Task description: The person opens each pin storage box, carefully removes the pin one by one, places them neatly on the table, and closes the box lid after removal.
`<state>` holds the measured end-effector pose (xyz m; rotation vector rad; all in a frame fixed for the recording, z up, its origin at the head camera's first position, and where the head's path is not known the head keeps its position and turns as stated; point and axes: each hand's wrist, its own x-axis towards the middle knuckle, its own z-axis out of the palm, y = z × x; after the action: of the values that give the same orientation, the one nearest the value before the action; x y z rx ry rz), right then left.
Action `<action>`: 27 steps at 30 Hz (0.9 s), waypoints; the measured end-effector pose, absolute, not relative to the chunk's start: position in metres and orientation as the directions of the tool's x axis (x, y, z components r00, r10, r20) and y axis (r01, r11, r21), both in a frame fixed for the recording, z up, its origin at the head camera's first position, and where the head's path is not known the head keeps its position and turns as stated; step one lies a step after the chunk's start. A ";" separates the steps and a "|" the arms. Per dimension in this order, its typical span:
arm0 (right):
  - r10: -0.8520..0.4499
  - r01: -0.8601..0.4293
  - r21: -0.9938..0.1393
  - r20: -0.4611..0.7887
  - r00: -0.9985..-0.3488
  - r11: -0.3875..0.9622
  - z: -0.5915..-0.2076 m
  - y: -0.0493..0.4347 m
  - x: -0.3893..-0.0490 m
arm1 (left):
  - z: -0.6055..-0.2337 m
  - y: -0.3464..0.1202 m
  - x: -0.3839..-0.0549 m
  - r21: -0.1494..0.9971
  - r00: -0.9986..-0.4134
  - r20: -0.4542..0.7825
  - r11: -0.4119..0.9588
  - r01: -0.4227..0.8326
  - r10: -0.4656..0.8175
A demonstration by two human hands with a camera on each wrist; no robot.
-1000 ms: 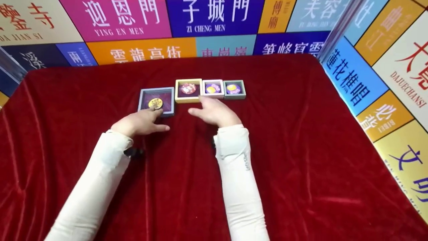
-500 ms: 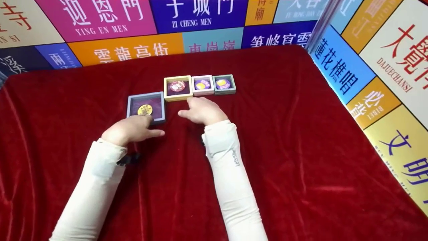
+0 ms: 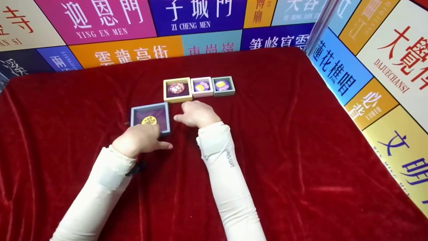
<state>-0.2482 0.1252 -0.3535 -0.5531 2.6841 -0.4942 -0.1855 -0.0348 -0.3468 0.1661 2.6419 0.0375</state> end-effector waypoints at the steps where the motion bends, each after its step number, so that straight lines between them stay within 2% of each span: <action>1: -0.430 -0.308 -0.397 -0.267 -0.863 0.865 -0.354 0.125 -0.248 | -0.347 -0.033 -0.185 0.050 -0.873 -0.471 0.992 0.118 0.128; 9: -0.404 -0.285 -0.386 -0.273 -0.873 0.878 -0.357 0.118 -0.247 | -0.351 -0.030 -0.184 0.051 -0.891 -0.391 0.972 0.229 0.231; 20: -0.289 -0.220 -0.280 -0.236 -0.928 0.934 -0.371 0.108 -0.249 | -0.360 -0.022 -0.180 0.030 -0.897 -0.275 0.936 0.351 0.345; 27: -0.227 -0.138 -0.273 -0.328 -0.917 0.952 -0.369 0.120 -0.253 | -0.367 -0.018 -0.177 0.000 -0.883 -0.185 0.898 0.440 0.432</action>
<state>-0.2527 0.1204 -0.3691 -0.2654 2.7431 -0.3470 -0.1769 -0.0176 -0.3666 0.6675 2.8831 -0.0624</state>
